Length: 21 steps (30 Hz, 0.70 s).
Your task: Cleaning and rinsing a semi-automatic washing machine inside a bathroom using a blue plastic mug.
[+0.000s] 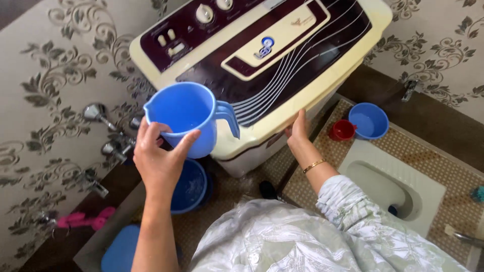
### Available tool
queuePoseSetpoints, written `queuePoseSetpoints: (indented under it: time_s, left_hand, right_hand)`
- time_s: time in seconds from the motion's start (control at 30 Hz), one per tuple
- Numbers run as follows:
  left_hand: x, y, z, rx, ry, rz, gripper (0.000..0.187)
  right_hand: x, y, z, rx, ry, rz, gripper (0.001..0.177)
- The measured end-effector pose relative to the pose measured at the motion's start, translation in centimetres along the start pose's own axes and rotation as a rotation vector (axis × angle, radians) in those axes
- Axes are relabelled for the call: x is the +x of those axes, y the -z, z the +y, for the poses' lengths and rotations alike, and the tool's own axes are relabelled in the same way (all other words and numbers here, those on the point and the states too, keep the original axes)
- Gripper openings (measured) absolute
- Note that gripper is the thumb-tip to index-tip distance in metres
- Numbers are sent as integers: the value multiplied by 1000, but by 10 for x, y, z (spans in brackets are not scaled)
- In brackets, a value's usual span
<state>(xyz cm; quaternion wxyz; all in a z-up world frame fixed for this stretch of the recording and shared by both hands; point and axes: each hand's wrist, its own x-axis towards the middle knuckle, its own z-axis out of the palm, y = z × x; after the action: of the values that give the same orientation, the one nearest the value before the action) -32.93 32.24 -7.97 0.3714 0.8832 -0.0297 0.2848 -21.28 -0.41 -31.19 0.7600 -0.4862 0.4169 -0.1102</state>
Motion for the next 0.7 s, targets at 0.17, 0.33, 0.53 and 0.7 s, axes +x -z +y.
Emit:
queuePoseSetpoints:
  time_s: [0.17,0.33,0.53,0.7]
  left_hand:
    - [-52,35,-33,-39,111,4,51]
    - [-74,64,-53,-21,225,53,48]
    - [-81,62,-63,103,247,95,51]
    - [-79,46,-51,96,289,100,50]
  right_hand:
    - [26,23,38,24,-241,-214,33]
    - [-13,20,-33,116,137,-387,20]
    - [-56,-56,-158,204,305,-690,15]
    - [-50,-148,-218,46,481,-886,21]
